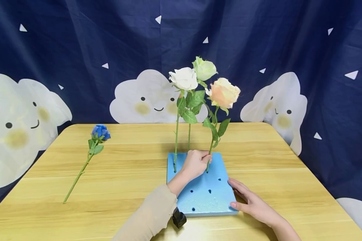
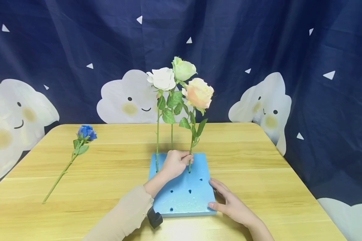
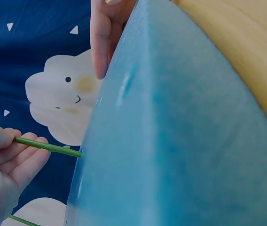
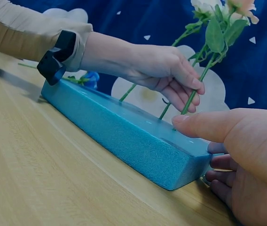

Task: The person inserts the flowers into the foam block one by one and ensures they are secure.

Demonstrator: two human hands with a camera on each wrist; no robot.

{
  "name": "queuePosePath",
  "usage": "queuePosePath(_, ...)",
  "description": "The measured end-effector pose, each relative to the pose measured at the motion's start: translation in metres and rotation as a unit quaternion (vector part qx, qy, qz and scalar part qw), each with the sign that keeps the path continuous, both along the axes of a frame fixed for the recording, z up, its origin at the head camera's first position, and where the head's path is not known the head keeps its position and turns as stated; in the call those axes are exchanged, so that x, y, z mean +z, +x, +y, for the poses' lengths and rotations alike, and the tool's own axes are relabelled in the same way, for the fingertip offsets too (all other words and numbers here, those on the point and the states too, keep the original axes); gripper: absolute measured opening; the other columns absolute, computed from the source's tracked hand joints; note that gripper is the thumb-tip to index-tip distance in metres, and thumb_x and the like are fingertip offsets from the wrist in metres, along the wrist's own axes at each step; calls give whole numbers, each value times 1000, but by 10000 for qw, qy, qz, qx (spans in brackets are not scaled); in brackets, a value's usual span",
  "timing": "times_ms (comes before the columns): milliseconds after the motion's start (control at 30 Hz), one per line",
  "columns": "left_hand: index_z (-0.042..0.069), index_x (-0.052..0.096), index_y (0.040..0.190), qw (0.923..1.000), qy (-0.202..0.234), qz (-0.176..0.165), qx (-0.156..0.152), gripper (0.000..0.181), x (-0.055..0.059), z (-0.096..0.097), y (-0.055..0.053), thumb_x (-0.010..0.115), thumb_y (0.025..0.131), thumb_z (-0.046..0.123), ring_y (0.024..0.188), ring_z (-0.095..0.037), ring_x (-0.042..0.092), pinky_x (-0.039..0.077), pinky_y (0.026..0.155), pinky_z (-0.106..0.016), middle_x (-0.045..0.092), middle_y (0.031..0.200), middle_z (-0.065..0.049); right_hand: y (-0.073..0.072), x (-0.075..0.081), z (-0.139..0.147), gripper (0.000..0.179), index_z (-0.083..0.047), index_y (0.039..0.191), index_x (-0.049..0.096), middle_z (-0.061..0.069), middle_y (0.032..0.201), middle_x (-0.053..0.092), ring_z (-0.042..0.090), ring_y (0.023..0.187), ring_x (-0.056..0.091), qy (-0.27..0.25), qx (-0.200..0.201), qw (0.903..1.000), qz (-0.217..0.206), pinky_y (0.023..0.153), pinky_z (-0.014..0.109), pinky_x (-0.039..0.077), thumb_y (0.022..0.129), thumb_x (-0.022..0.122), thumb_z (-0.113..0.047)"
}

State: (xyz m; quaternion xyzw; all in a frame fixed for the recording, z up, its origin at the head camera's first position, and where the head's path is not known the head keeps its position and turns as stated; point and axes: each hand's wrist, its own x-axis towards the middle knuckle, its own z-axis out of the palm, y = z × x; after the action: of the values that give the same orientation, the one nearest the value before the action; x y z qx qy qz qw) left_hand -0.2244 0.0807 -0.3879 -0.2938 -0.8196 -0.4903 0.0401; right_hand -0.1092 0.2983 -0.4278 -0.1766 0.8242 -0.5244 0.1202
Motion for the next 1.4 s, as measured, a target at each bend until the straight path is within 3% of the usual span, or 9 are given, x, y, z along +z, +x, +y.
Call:
queuePosePath(67, -3, 70, 99, 9999, 51, -68, 63, 20, 0, 0, 0, 56, 93, 10, 57, -7, 60, 34, 38, -18, 70, 80, -7, 0, 0, 0, 65, 2, 145, 20, 28, 149, 11, -12, 125, 22, -9, 7, 10000, 21, 97, 6, 23, 94, 56, -15)
queuePosePath(267, 0, 71, 100, 9975, 181, -491, 468, 21, 0, 1, 0, 66, 87, 16, 54, -7, 60, 38, 41, -18, 71, 80, -8, 1, 1, -1, 64, 1, 145, 22, 29, 148, 14, 20, 134, 21, 44, 37, 9998, 179, 97, 7, 24, 94, 56, -15)
queuePosePath(400, 3, 73, 96, 9958, 221, -665, 585, 19, 1, 1, 0, 68, 86, 18, 58, -8, 63, 40, 41, -20, 71, 77, -7, 0, 1, -1, 65, 0, 146, 22, 27, 149, 12, 3, 132, 23, 23, -41, 10000, 3, 97, 7, 24, 93, 56, -16)
queuePosePath(500, 5, 74, 93, 9955, 240, -667, 626, 17, 1, 2, 0, 69, 85, 18, 59, -7, 64, 43, 43, -19, 71, 75, -6, 1, 1, -1, 65, 0, 145, 22, 27, 149, 13, -3, 129, 23, 35, -89, 10000, -4, 97, 6, 24, 93, 57, -16)
queuePosePath(633, 4, 75, 91, 9966, 264, -436, 654, 15, 1, 5, 1, 69, 84, 15, 57, -5, 61, 44, 46, -18, 71, 77, -7, 1, -1, 0, 64, 2, 145, 22, 28, 148, 14, -4, 129, 24, 68, -103, 9999, 98, 97, 6, 24, 93, 57, -16)
queuePosePath(800, 3, 75, 90, 9952, 383, -212, 875, 14, -1, 7, 3, 71, 83, 14, 49, -3, 57, 42, 43, -18, 71, 77, -8, 1, -1, -1, 67, 2, 145, 22, 26, 149, 14, -18, 121, 23, 99, -170, 9998, 31, 96, 5, 24, 92, 58, -17)
queuePosePath(967, 4, 75, 92, 9929, 453, -348, 1048, 15, -4, 8, 4, 71, 83, 16, 46, -2, 54, 41, 41, -19, 71, 78, -6, 1, -2, -1, 67, 3, 145, 21, 26, 149, 13, -18, 121, 23, 66, -152, 9999, 20, 96, 5, 24, 92, 58, -16)
queuePosePath(1200, 3, 75, 88, 9953, 425, 151, 858, 13, -5, 7, 1, 70, 83, 15, 56, -6, 62, 46, 48, -17, 71, 76, -6, 1, 0, 0, 66, 3, 145, 22, 28, 149, 13, -15, 122, 24, 93, -131, 9999, 48, 96, 6, 24, 93, 58, -16)
queuePosePath(1400, 2, 74, 91, 9958, 522, 266, 710, 15, -5, 5, 1, 70, 82, 14, 68, -11, 66, 50, 57, -17, 71, 80, -5, 1, 1, -1, 65, 2, 145, 22, 28, 148, 12, -11, 125, 23, 5, -28, 10000, 57, 97, 6, 24, 93, 57, -16)
